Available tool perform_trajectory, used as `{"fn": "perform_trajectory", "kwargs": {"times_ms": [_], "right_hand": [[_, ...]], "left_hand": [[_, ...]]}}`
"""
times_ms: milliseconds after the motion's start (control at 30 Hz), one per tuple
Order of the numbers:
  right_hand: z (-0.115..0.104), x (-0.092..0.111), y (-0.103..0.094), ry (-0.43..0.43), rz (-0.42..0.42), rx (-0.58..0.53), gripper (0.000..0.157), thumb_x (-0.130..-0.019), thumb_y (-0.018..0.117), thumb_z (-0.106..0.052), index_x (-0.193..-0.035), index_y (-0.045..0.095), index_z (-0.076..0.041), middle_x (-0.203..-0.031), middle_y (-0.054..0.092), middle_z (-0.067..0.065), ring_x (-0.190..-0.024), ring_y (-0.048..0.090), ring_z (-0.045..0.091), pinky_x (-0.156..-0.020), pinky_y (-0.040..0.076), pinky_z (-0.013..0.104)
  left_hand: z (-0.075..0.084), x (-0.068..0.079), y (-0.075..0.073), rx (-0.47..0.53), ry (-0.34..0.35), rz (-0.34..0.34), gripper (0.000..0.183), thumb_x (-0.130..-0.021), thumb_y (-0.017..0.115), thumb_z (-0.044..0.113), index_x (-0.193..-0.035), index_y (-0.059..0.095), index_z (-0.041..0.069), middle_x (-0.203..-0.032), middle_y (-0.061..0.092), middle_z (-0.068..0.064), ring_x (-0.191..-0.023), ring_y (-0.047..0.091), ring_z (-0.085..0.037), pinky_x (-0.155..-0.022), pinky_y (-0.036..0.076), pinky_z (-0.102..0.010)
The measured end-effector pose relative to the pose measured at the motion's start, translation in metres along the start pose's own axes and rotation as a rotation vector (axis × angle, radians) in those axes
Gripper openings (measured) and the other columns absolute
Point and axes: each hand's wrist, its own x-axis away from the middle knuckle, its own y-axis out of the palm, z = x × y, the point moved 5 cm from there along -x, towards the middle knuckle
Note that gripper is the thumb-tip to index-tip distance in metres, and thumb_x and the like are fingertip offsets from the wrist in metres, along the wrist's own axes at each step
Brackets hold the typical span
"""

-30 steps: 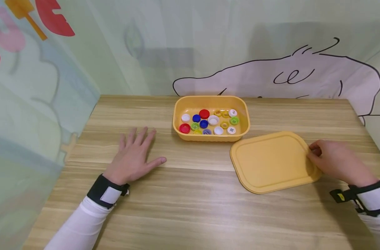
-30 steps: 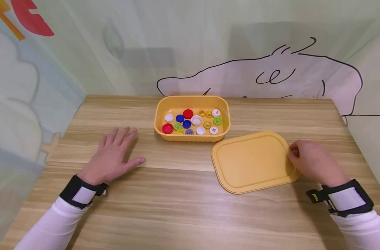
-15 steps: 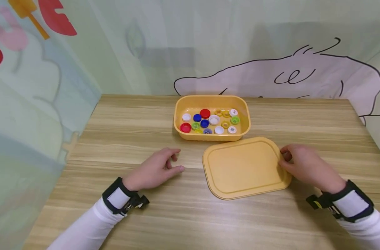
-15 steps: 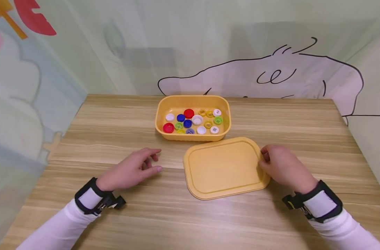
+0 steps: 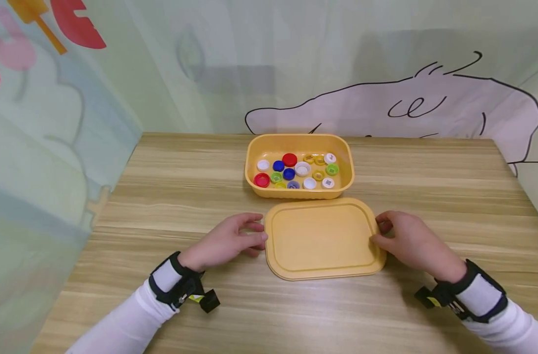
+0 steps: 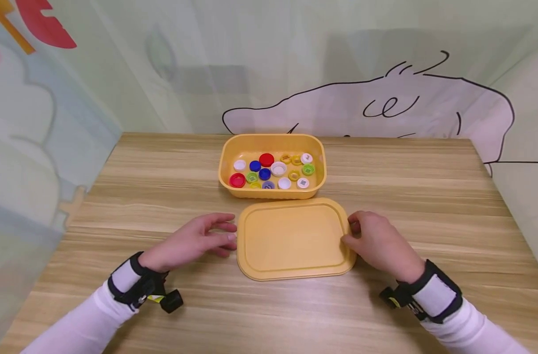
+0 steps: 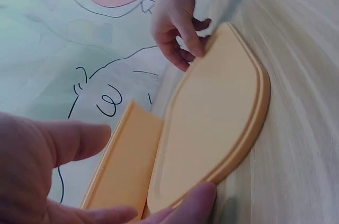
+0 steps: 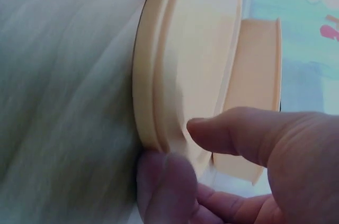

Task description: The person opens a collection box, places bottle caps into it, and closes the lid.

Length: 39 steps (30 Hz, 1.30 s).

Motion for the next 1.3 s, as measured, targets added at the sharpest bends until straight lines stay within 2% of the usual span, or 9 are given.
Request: {"fn": "perform_trajectory", "kwargs": {"times_ms": [133,267,433,533,667,800,933,1067,1300], "right_hand": [[-0.001,0.002,0.000,0.027,-0.028,-0.063,0.047,-0.089,0.073,-0.028,-0.117,0.062,0.008,-0.096,0.067,0.010,-0.081,0.061,0.019,-0.064,0.051,0.030],[0.000,0.003,0.001,0.057,-0.064,-0.144,0.052,-0.090,0.072,-0.034,-0.120,0.060,0.007,-0.100,0.067,0.010,-0.086,0.061,0.020,-0.067,0.052,0.030],[0.002,0.007,0.001,0.103,-0.096,-0.265,0.057,-0.090,0.072,-0.034,-0.125,0.057,0.008,-0.105,0.064,0.012,-0.087,0.058,0.021,-0.066,0.052,0.029],[0.002,0.011,0.000,0.128,-0.095,-0.300,0.057,-0.091,0.071,-0.034,-0.127,0.055,0.008,-0.110,0.064,0.015,-0.091,0.060,0.022,-0.068,0.053,0.029],[0.000,0.015,-0.001,0.123,-0.066,-0.326,0.055,-0.090,0.073,-0.029,-0.127,0.055,0.007,-0.113,0.064,0.017,-0.096,0.064,0.024,-0.070,0.055,0.028],[-0.006,0.024,-0.004,0.120,-0.053,-0.424,0.058,-0.089,0.075,-0.023,-0.129,0.049,0.009,-0.114,0.060,0.020,-0.094,0.066,0.024,-0.069,0.057,0.031],[-0.015,0.032,-0.008,0.116,-0.040,-0.537,0.062,-0.089,0.075,-0.019,-0.133,0.041,0.009,-0.119,0.055,0.023,-0.091,0.068,0.022,-0.068,0.058,0.035],[-0.025,0.037,-0.015,0.070,0.005,-0.584,0.064,-0.089,0.075,-0.017,-0.137,0.039,0.008,-0.122,0.055,0.024,-0.089,0.070,0.020,-0.066,0.058,0.036],[-0.034,0.033,-0.033,0.026,0.066,-0.594,0.065,-0.092,0.072,-0.023,-0.141,0.039,0.006,-0.125,0.054,0.023,-0.086,0.070,0.020,-0.068,0.058,0.037]], "left_hand": [[0.000,0.001,-0.001,0.095,-0.030,0.000,0.064,-0.099,0.062,0.023,-0.152,0.033,0.001,-0.136,0.054,-0.019,-0.103,0.067,-0.030,-0.084,0.056,-0.039],[-0.001,0.002,-0.002,0.150,-0.039,0.009,0.065,-0.098,0.064,0.021,-0.151,0.034,0.000,-0.137,0.053,-0.020,-0.104,0.066,-0.032,-0.082,0.056,-0.040],[-0.003,0.002,-0.003,0.165,-0.042,0.018,0.063,-0.098,0.064,0.019,-0.151,0.034,0.001,-0.135,0.053,-0.020,-0.103,0.066,-0.032,-0.083,0.056,-0.040],[-0.004,0.003,-0.004,0.167,-0.049,0.022,0.063,-0.098,0.064,0.019,-0.150,0.035,0.001,-0.134,0.054,-0.020,-0.102,0.066,-0.032,-0.083,0.056,-0.040],[-0.006,0.004,-0.006,0.176,-0.051,0.023,0.064,-0.097,0.065,0.019,-0.150,0.034,0.000,-0.132,0.054,-0.021,-0.101,0.066,-0.031,-0.083,0.056,-0.040],[-0.009,0.006,-0.008,0.182,-0.050,0.016,0.067,-0.096,0.066,0.019,-0.151,0.032,-0.002,-0.133,0.052,-0.021,-0.101,0.066,-0.030,-0.084,0.055,-0.039],[-0.011,0.008,-0.011,0.182,-0.025,0.002,0.064,-0.098,0.064,0.017,-0.149,0.033,-0.006,-0.133,0.052,-0.024,-0.102,0.065,-0.029,-0.087,0.054,-0.039],[-0.009,0.011,-0.016,0.157,0.020,0.004,0.055,-0.100,0.060,0.012,-0.146,0.039,-0.007,-0.129,0.056,-0.023,-0.102,0.065,-0.027,-0.090,0.053,-0.040],[0.009,0.017,-0.032,0.165,0.100,0.083,0.060,-0.096,0.064,0.009,-0.151,0.040,0.012,-0.126,0.056,-0.019,-0.102,0.065,-0.030,-0.088,0.053,-0.045]]}}
